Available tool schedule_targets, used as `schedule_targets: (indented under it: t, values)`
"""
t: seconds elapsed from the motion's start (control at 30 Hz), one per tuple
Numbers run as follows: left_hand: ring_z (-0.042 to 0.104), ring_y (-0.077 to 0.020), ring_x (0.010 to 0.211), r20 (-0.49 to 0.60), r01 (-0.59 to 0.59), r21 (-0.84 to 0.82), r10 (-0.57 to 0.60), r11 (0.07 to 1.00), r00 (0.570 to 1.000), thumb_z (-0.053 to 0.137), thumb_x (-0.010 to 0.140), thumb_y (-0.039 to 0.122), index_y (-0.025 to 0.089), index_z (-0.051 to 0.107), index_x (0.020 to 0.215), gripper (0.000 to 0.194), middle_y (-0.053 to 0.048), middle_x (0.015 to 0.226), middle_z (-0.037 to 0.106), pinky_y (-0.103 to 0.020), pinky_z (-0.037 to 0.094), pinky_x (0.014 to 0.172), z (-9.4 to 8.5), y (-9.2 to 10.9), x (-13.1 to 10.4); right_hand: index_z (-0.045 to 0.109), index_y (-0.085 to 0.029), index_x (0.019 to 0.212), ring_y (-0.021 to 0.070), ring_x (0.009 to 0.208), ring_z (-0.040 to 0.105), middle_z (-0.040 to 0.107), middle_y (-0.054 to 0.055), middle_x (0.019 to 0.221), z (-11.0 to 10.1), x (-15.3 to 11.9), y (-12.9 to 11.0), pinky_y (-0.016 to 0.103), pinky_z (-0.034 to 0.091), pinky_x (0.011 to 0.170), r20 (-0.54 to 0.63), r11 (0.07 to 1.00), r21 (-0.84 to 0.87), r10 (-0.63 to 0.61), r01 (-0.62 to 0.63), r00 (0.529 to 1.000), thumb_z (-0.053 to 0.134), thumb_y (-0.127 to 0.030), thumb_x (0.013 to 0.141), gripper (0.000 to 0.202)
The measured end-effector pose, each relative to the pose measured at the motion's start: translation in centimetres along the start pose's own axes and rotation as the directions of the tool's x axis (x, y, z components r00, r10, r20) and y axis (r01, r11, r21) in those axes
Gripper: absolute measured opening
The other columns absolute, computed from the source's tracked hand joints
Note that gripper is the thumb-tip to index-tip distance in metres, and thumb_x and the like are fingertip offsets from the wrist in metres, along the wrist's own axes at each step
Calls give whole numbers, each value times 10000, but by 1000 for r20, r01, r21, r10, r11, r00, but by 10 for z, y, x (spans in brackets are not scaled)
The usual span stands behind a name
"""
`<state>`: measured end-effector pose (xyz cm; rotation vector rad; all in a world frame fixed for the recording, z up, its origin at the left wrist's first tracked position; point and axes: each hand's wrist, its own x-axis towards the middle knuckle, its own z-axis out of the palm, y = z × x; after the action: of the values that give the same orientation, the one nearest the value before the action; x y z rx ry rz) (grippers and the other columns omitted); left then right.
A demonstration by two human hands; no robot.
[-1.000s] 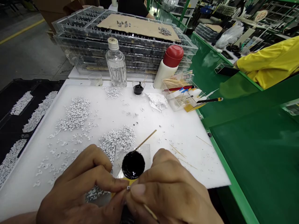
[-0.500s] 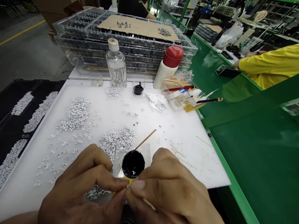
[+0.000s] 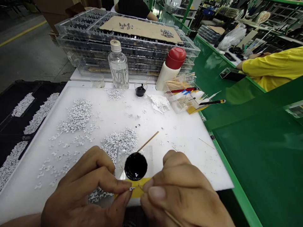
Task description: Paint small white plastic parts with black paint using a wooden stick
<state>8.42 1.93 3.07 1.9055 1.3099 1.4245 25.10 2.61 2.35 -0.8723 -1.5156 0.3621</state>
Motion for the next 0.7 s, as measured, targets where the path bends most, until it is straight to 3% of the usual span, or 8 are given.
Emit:
schedule_targets:
  t: [0.1,0.2,0.27,0.37,0.7]
  values:
    - [472,-140,627,-25,-21,8,21,1000,999,667,812,18,219,614,756,216,32,703,506,-322,388,557,3,-5,2,739,-175,1026,126,710,626,709,-14,874,5,11,-3,361,540,651,-41,1000,10,26,-25,999,750,-47,900,180]
    - [454,-130,584,-51,-100,-1,99,995,994,658,779,23,220,590,727,215,44,667,488,-321,372,532,6,-9,3,738,-154,998,116,709,671,726,-13,860,1,24,-4,331,560,629,100,1000,-4,-22,22,995,735,35,838,247]
    - [465,-128,590,-42,-77,7,77,997,996,658,785,12,219,587,729,226,49,669,488,-321,383,544,6,-9,2,737,-157,1014,127,750,693,728,-7,864,-3,26,-3,318,560,606,149,999,-30,-32,37,988,738,34,833,263]
    - [484,-136,623,-27,-13,19,14,1000,1000,664,808,7,220,587,738,237,47,688,499,-328,415,587,5,-5,1,729,-158,1036,136,804,697,719,3,881,-6,23,0,308,553,596,133,998,-66,-5,14,991,741,12,855,249]
    - [485,-153,635,-14,-8,9,8,1000,1000,695,811,24,226,606,758,227,40,699,507,-334,423,594,3,-3,0,729,-158,982,127,724,693,711,-5,825,3,29,-4,306,533,567,138,998,-68,6,4,990,740,18,845,223]
